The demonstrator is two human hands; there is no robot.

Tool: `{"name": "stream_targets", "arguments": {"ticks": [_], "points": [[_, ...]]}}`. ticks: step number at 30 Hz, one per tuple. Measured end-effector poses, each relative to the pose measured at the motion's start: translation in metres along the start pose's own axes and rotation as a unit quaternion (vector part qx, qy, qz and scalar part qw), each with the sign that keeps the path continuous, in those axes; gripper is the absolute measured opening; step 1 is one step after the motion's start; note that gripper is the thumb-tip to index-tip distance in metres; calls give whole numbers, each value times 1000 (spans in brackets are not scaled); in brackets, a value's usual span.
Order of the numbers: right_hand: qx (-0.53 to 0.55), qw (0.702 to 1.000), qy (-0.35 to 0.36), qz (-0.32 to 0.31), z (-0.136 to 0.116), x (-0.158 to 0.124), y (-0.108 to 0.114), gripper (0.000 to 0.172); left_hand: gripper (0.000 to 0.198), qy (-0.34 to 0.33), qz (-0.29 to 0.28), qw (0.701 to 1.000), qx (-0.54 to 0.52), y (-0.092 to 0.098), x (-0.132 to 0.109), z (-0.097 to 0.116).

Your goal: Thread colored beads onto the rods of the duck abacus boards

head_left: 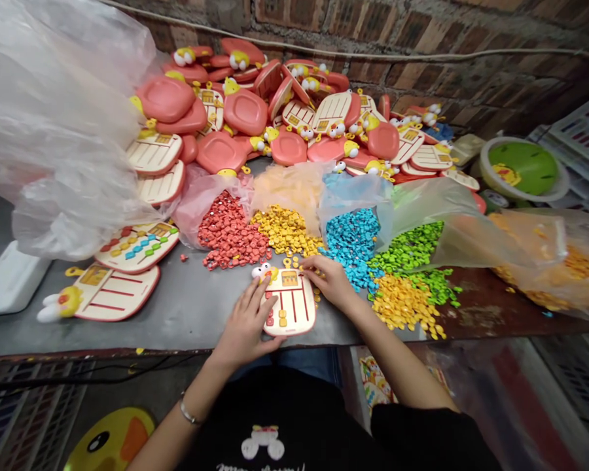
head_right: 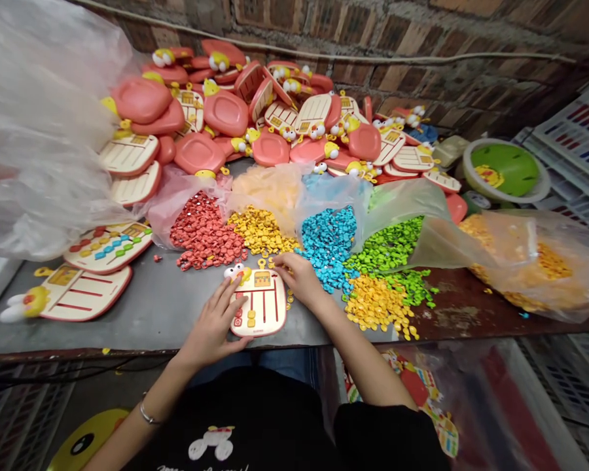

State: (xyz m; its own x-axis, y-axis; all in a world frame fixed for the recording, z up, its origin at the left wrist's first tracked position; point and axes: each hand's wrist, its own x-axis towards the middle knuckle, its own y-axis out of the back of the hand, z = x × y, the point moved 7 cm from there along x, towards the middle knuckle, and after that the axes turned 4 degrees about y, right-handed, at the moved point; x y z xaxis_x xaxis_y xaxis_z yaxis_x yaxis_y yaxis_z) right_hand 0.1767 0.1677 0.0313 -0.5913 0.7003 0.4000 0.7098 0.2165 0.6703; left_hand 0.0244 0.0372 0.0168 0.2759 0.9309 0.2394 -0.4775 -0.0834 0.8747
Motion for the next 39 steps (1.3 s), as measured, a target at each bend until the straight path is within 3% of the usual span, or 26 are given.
{"name": "stream_targets", "arguments": {"ticks": [9,13,15,18,21,24,26,29,32,36,39], "points": [[-86,996,14,-19,-13,-22,-15,17,66,16,0,1000,22,-3,-1,-3],[-52,998,9,-24,-20,-34,-11,15,70,21,3,1000,15,-2,-1,-3],[-24,999,-18,-17,-20,-37,-11,22,69,23,-1,1000,13,-2,0,-3],[-2,999,-53,6,-23,-34,-22,36,70,22,-8,1000,12,-3,0,-4],[-12,998,-53,19,-34,-29,-40,36,72,19,-11,1000,14,-4,-1,-5],[-5,1000,-15,-23,-48,-29,-50,31,74,23,-5,1000,15,-4,-1,-7],[35,998,10,-60,-50,-32,-44,25,74,23,-6,1000,15,-4,-1,-7],[33,999,-28,-16,-31,-27,-10,18,71,16,-13,1000,13,-5,-1,-7],[-87,994,-52,39,-6,-9,17,16,64,6,-18,1000,12,-5,0,-5],[-266,961,-32,-62,16,20,-3,11,60,6,-27,999,16,-5,0,-5],[-311,945,-27,-95,23,28,-18,12,62,8,-27,999,19,-5,-1,-5]]}}
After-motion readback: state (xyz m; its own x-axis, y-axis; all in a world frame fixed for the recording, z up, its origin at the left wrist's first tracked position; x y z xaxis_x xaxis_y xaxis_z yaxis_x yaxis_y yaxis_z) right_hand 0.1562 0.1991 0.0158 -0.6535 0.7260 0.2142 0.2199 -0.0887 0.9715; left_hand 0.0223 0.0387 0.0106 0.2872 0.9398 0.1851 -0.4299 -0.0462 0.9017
